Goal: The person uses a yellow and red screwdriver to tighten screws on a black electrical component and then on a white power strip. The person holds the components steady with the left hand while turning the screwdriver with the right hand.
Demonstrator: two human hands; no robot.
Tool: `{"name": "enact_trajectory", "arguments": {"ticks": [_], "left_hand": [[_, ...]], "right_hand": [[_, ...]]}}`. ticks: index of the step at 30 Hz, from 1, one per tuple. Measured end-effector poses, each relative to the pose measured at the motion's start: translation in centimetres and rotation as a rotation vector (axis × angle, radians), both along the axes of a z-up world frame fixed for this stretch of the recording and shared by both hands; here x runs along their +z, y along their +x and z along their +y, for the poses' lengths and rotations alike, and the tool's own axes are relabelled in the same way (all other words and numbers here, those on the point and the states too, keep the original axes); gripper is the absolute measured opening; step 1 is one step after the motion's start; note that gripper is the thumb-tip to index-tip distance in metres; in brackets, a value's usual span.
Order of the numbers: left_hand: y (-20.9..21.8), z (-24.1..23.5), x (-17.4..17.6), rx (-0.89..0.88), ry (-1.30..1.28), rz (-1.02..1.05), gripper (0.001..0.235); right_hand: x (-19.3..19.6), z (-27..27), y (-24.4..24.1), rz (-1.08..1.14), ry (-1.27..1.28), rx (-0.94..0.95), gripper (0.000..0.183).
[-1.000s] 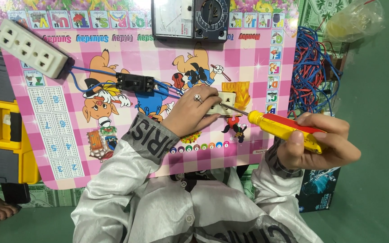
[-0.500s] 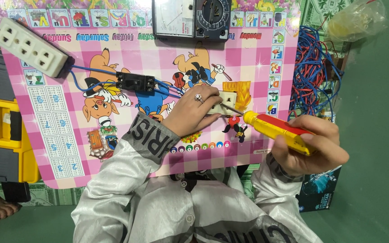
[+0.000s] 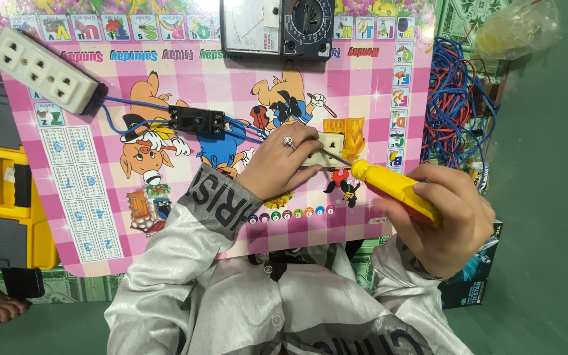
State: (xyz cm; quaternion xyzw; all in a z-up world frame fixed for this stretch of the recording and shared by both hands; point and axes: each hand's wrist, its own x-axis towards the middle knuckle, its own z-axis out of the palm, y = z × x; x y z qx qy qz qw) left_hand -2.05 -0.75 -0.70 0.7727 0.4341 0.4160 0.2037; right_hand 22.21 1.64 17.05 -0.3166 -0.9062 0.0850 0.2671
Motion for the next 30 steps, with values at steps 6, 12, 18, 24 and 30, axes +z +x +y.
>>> {"name": "enact_trajectory", "arguments": {"ticks": [6, 12, 18, 24, 30], "left_hand": [[0.0, 0.0, 0.2, -0.005, -0.012, -0.005, 0.035], [0.0, 0.0, 0.4, -0.001, -0.004, -0.003, 0.032], [0.1, 0.0, 0.7, 0.018, -0.039, -0.011, 0.031], [0.9, 0.0, 1.3, 0.058, -0.099, -0.001, 0.020], [1.9, 0.7, 2.1, 0.161, -0.080, 0.070, 0.010]], "right_hand": [[-0.1, -0.4, 0.9, 0.131, -0.276, 0.005, 0.049], [-0.1, -0.4, 0.3, 0.094, -0.179, -0.067, 0.050], [-3.2, 2.1, 0.6, 0.574, -0.163, 0.030, 0.049], [-11.2, 8.4, 8.8, 1.271, -0.320, -0.244, 0.030], [-17.1, 11.5, 8.5, 1.856, -0.847, -0.474, 0.017]]}}
